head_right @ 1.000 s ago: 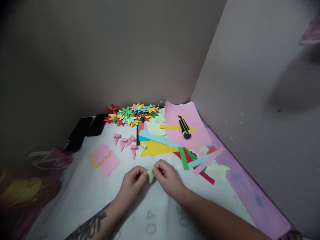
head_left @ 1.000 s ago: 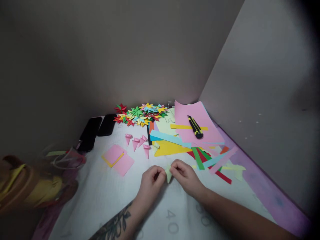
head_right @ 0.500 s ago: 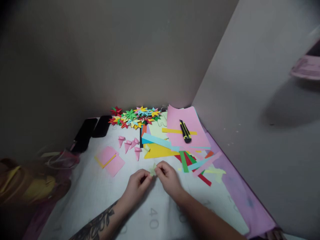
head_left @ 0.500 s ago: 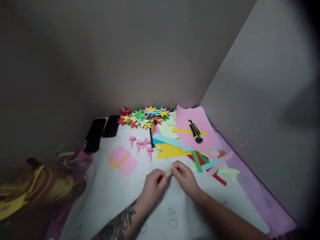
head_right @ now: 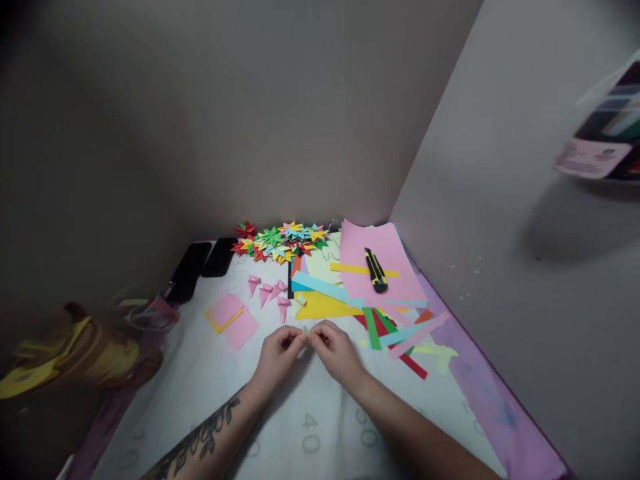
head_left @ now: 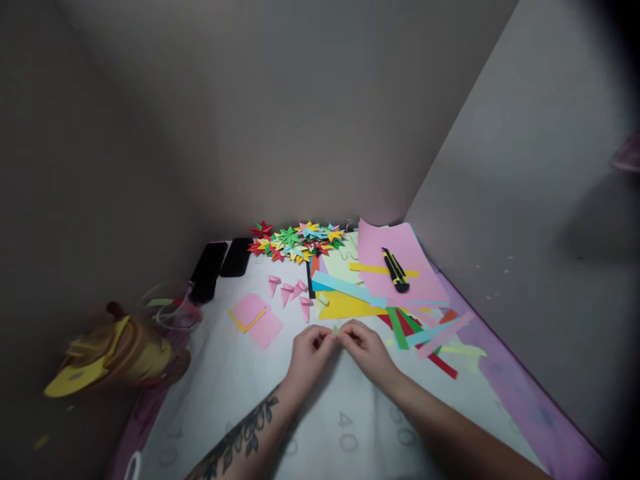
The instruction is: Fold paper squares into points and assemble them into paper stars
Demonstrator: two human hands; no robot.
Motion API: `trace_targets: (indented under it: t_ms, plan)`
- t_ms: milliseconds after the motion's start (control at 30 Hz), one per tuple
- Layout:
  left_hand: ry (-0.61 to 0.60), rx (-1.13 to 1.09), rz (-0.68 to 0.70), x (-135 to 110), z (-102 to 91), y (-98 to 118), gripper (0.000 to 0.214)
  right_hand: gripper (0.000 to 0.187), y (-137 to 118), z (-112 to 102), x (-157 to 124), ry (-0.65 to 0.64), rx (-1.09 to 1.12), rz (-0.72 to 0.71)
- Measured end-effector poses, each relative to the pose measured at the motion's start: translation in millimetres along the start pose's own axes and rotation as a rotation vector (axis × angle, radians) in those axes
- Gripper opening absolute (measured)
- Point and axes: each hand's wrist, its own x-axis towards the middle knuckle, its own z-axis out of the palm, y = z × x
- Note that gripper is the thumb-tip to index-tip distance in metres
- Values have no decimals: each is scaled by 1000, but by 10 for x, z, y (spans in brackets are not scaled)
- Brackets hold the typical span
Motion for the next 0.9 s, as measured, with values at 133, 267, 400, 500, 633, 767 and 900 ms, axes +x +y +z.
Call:
trace_targets:
  t_ms: [133,267,400,500,633,767,900]
  plan:
    - [205,-151,33,127,-120,56,18,22,-197,-65,219,37,-79,-58]
    - [643,-254,129,262,-380,-16,16,20,-458,73,778,7,-227,-139]
    - [741,-283,124,335,-585,-161,16,13,-583,536,1445,-218,-562,-226]
    - [746,-314,88,356,-688,-212,20,19,-514,950,1789,-253,-634,-212]
    - [804,-403,27,401,-802,-236,21,27,-365,1297,2014,-289,-695,-147]
    - [837,-497,-26,482,-859,-305,18,22,-349,1302,2036,-268,-662,-152]
    - [836,-530,-41,524,-848,-376,18,25,-426,1149,1854,-211,-583,-221]
